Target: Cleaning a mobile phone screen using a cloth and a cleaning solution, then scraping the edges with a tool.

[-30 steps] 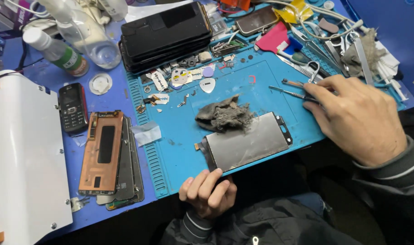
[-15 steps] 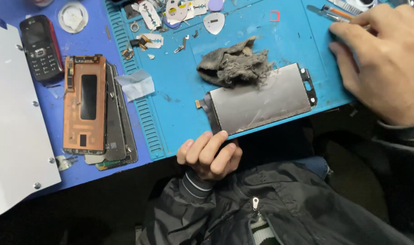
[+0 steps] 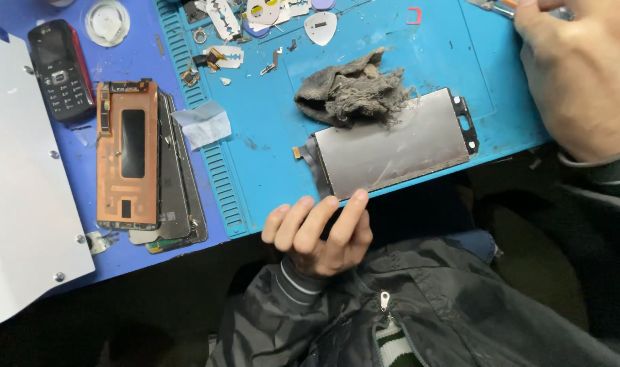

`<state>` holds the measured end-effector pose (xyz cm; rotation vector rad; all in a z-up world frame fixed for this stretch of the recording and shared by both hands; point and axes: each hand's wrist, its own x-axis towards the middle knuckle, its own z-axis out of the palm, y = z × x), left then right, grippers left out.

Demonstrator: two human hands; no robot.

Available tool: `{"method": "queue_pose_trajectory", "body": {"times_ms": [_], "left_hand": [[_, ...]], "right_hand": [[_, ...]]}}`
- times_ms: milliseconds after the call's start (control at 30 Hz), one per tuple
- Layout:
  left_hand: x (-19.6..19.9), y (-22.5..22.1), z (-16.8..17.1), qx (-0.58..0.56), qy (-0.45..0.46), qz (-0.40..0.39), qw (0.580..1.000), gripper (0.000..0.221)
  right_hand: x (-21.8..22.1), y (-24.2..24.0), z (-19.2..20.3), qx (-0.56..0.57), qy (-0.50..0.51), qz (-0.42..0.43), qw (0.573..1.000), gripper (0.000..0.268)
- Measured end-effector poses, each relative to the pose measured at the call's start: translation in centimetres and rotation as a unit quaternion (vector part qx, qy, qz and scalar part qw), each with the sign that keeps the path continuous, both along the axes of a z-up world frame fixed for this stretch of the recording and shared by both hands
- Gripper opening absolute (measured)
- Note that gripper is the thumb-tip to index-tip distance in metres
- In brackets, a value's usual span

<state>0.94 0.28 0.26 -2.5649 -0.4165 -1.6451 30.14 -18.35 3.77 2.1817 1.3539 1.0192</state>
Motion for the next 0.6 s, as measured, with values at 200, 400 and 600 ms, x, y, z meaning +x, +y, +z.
{"method": "queue_pose_trajectory", "body": {"times_ms": [200,400,600], "left_hand": [[1.5,1.5,9.6,-0.117,0.182,-0.102,0.971,0.028],[6.6,3.9,10.1,-0.082,0.290,-0.055,0.952,0.055],[8.3,3.7,10.4,-0.062,0.225,0.047,0.971,0.049]], "right_hand": [[-1.6,1.5,1.9,-0.060,-0.066,-0.053,0.995,0.006],[-1.5,2.2,4.2,-0.131,-0.110,-0.109,0.979,0.022],[-2.1,-0.2,5.6,0.212,0.395,0.135,0.884,0.021]]}}
